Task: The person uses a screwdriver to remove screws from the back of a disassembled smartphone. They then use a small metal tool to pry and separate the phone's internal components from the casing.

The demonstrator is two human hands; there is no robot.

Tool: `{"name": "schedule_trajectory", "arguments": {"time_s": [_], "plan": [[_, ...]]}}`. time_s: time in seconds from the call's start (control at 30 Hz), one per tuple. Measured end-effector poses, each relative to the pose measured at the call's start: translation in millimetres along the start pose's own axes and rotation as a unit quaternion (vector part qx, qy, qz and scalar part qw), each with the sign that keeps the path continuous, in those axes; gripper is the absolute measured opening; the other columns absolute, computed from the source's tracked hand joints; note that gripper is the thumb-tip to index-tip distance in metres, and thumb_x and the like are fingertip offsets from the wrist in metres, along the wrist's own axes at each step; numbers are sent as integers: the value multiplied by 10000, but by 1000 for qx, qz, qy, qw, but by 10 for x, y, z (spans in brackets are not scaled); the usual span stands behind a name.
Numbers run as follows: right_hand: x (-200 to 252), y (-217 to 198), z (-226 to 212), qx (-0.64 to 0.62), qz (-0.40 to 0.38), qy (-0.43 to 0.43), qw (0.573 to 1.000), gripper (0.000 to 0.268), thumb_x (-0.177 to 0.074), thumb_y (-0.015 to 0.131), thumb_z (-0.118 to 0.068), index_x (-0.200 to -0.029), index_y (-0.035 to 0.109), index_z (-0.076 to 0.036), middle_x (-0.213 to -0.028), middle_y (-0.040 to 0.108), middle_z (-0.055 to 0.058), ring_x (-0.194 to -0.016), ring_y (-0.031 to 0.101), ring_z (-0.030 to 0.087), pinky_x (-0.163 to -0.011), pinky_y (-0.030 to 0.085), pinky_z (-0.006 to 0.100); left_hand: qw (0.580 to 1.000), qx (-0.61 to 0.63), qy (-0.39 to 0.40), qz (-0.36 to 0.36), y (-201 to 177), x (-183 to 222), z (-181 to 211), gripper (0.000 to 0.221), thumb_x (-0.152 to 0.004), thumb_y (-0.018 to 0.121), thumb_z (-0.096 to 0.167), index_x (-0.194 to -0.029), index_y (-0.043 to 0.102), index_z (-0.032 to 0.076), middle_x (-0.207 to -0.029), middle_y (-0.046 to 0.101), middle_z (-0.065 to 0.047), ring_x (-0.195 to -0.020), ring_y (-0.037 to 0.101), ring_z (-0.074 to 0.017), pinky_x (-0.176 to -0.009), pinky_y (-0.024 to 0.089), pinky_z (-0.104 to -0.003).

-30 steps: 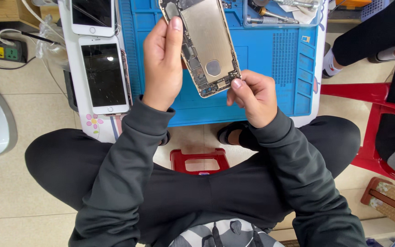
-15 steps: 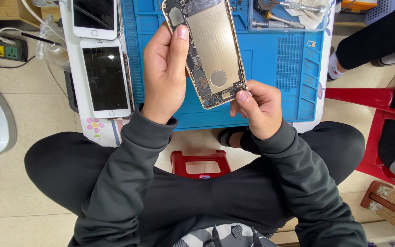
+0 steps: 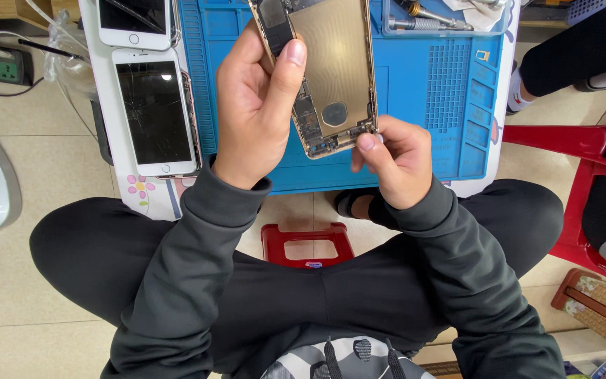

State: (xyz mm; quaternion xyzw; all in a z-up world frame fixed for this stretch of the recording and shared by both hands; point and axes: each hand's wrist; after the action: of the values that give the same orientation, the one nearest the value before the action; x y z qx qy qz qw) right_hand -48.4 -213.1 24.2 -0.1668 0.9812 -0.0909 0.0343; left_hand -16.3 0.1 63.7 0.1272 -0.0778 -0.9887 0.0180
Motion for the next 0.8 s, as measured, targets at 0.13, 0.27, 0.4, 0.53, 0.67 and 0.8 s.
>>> {"name": "schedule_trajectory", "arguments": {"time_s": [0.13,0.27,0.4,0.53,0.67,0.8], "plan": [[-129,-78,127,61,29,-3,998,426,-1027,705,-350,-1305,671,-30,-1100,712,54,-844,556,100,-767,470,264,999,-30,25,-18,-44,-19,-109,186,-1171,494,255,-1217,577,95,-953,520,-3,-817,440,-115,-773,423,-293],[-228,-221,258,106,119,-29,987,280,-1150,529,-157,-1369,623,-10,-877,584,78,-792,545,171,-760,485,323,989,-144,26,-14,-67,1,-402,149,-1141,506,224,-1107,576,96,-758,397,23,-662,361,-105,-613,318,-288],[-340,-255,118,246,114,-183,945,335,-1197,478,-237,-1135,656,40,-1095,588,197,-1018,595,337,-919,496,448,988,-149,17,-42,-13,66,-649,214,-1151,511,225,-1267,627,89,-772,417,32,-641,351,-106,-587,314,-284],[-263,-303,287,322,99,-148,930,203,-1180,578,-165,-1089,681,-14,-979,569,131,-825,545,249,-718,506,360,989,-130,10,-63,5,70,-738,245,-1145,502,254,-1248,622,68,-790,457,14,-647,383,-118,-573,361,-279],[-218,-359,401,391,82,-114,910,228,-1174,643,-271,-1046,686,-87,-768,629,25,-628,555,206,-585,397,379,988,-130,15,-82,-8,43,-762,274,-1155,498,253,-1311,634,73,-782,436,13,-626,341,-125,-568,327,-299],[-252,-187,302,332,91,-155,926,330,-1195,506,-293,-1031,633,-36,-805,722,75,-678,671,210,-617,456,339,985,-150,9,-82,-10,36,-799,313,-1153,497,266,-1361,641,82,-779,477,15,-618,316,-132,-567,303,-304]]}}
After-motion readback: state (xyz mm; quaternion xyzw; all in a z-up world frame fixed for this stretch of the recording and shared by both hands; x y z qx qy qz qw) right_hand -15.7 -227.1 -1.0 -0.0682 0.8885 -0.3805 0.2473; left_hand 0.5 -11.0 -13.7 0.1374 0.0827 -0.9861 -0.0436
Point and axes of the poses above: each hand's wrist, its own x-axis away from the middle knuckle, its own y-axis out of the palm, z = x × y
